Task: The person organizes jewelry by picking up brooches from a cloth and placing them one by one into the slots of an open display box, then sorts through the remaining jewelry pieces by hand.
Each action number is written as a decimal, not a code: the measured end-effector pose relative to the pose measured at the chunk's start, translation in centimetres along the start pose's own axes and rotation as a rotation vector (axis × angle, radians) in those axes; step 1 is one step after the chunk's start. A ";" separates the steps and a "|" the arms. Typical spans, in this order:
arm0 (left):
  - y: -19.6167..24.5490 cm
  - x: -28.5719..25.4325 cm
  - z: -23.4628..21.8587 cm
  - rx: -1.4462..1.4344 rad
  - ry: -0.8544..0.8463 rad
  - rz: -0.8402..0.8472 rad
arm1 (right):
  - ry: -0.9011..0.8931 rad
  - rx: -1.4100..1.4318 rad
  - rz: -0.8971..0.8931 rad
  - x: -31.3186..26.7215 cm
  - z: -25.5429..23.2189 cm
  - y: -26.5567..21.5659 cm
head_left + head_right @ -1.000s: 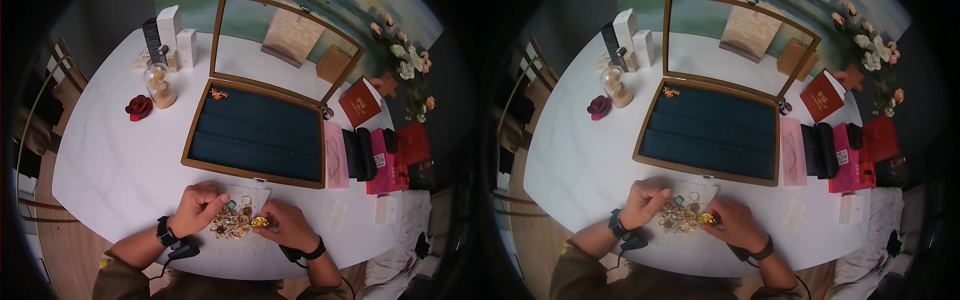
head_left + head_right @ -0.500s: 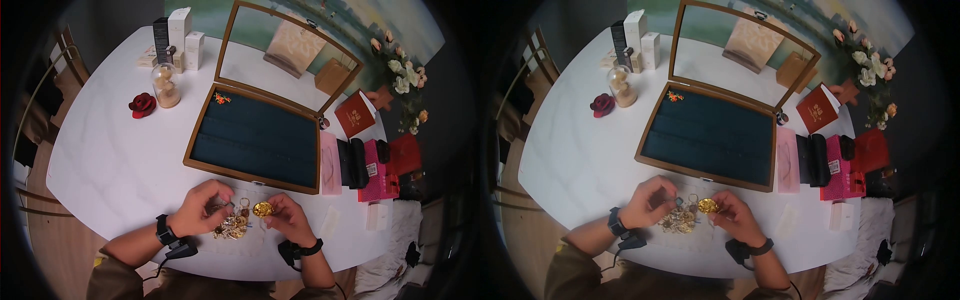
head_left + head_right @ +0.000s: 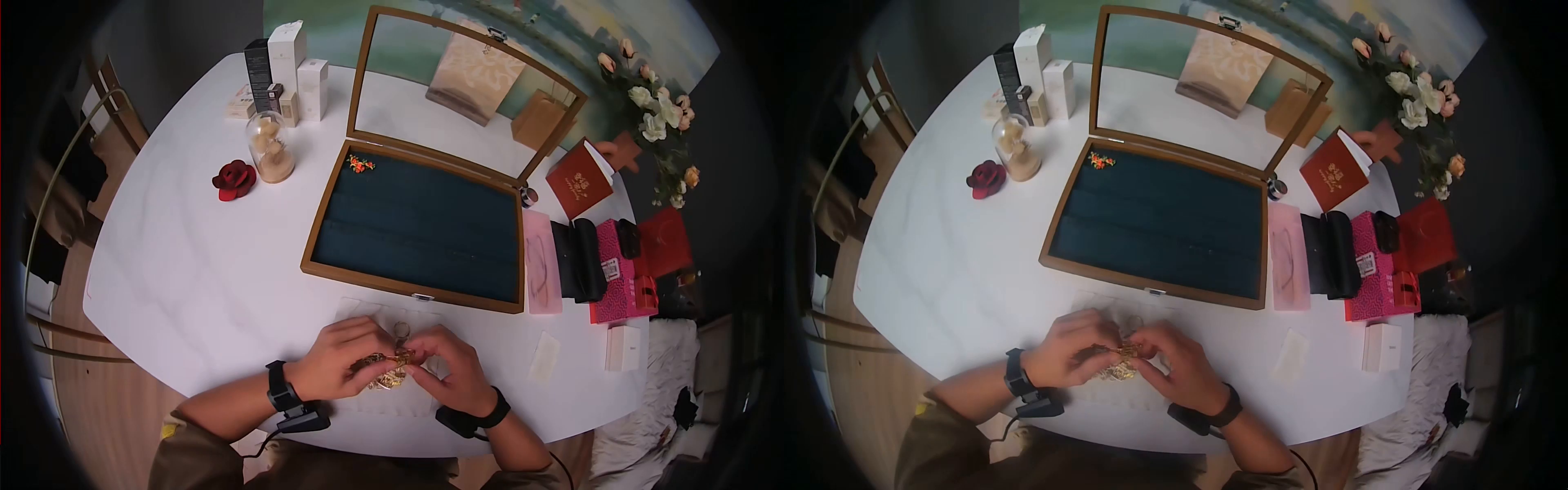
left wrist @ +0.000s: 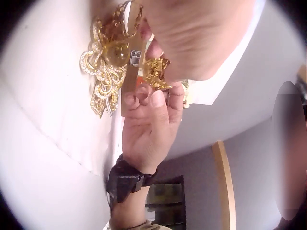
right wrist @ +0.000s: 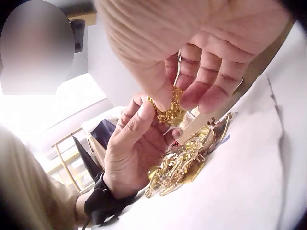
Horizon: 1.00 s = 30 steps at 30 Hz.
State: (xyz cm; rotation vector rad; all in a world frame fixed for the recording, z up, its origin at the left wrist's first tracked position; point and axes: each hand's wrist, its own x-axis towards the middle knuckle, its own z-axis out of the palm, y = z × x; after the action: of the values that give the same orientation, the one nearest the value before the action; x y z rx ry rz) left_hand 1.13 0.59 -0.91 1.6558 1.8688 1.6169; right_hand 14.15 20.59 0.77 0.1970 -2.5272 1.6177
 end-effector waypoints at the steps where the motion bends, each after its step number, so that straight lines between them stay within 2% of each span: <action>1: 0.1 0.1 0.0 0.017 0.033 0.026 | 0.026 0.054 0.039 0.1 0.1 -0.2; 3: 0.2 0.1 -0.1 0.035 0.060 0.052 | 0.057 0.111 0.076 0.1 0.2 -0.1; 6: 0.2 -0.3 0.1 0.000 0.035 0.018 | 0.002 0.154 0.038 -0.1 0.3 1.4; 8: 0.4 -0.5 0.3 -0.115 0.073 -0.129 | -0.062 0.286 0.144 -0.3 0.6 2.3; 9: 0.5 -0.4 0.2 -0.107 0.065 -0.123 | -0.054 0.289 0.135 -0.3 0.7 2.6; 12: 0.7 0.2 -0.1 -0.025 0.055 -0.149 | -0.084 0.365 0.153 -0.3 0.6 3.1; 14: 0.8 0.8 -0.2 0.180 0.035 -0.019 | -0.101 0.482 0.233 -0.2 0.6 3.3; 20: 2.5 2.2 -0.4 0.577 -0.068 0.037 | -0.078 0.754 0.226 0.0 0.5 3.7; 27: 4.0 4.5 -0.4 0.786 -0.143 0.111 | -0.067 0.815 0.209 0.1 0.2 4.0; 30: 3.7 6.1 -1.8 0.772 -0.155 0.040 | 0.027 0.913 0.178 0.3 0.4 3.8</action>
State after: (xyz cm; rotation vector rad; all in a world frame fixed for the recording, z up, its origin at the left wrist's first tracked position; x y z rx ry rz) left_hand -0.17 3.56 5.70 1.9975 2.5590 0.7502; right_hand 13.17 21.75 -2.71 0.0281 -1.6311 2.6944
